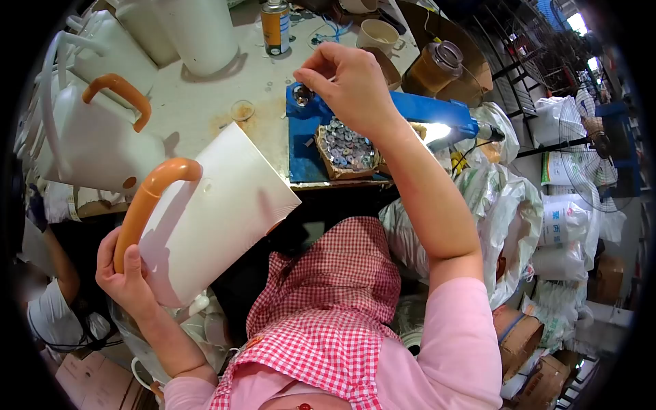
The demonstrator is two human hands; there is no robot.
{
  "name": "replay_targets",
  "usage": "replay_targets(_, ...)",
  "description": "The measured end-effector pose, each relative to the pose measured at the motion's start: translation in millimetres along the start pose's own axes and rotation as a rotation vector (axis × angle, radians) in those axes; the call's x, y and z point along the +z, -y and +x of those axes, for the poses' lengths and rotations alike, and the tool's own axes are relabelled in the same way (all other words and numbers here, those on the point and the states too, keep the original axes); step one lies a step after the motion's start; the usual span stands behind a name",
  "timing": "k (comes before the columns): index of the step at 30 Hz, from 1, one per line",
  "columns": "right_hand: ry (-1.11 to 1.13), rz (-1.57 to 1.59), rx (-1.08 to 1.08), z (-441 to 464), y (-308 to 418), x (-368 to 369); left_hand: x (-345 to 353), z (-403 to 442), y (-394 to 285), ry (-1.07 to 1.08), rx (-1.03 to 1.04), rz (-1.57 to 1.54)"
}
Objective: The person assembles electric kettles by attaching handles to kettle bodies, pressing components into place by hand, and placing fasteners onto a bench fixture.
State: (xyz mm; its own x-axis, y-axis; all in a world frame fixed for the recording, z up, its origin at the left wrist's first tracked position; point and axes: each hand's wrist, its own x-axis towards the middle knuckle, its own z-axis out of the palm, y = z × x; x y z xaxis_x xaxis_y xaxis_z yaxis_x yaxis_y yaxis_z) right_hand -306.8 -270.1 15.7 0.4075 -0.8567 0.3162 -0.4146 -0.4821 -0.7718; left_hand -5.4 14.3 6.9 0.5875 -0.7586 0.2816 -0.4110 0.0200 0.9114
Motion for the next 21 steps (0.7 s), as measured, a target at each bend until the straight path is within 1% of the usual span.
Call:
replay_targets(1,0.002,-0.002,0.011,0,-1,1,0,-1,0,0.007,-0.002,-0.004)
replay_targets(3,-0.063,0.003,-0.050,-3,-4,6,0,-2,0,-0.003,0.002,0.008)
replay_targets(5,-0.087,0.044,-0.034,-17,-1,8,0,-4,1,-0.003,0.004,0.025)
replay_targets(7,-0.308,0.161,-0.070,-41,8,13,-2,-5,4,-0.017,-0.011,-0.001)
replay_targets(8,-0.322,0.229,-0.066,-59,-11,14,-4,-5,5,-0.023,-0.019,-0.009)
replay_targets(10,-0.260,0.125,0.065,-100,-40,22,-5,-5,9,-0.042,0.024,-0.026)
replay_targets(11,-0.146,-0.051,0.097,-108,-53,24,-4,-5,7,-0.043,0.021,-0.027)
replay_targets(13,-0.037,-0.238,0.170,-111,-77,29,-3,-3,1,-0.045,-0.032,-0.033)
replay_targets(14,-0.038,-0.234,0.174,-109,-85,31,1,-2,7,-0.079,0.023,-0.042)
replay_targets(16,0.038,-0.529,0.110,-101,-92,38,5,-1,8,-0.078,0.052,-0.017)
replay_targets(17,0.037,-0.521,0.111,-98,-94,39,5,-1,7,-0.077,0.078,-0.001)
replay_targets(19,0.125,-0.527,0.150,-93,-96,39,6,-2,3,-0.075,0.084,0.022)
replay_targets(20,0.129,-0.560,0.091,-93,-100,38,7,-2,2,-0.074,0.089,0.036)
replay_targets(21,0.128,-0.560,0.087,-94,-98,35,8,-2,2,-0.077,0.090,0.036)
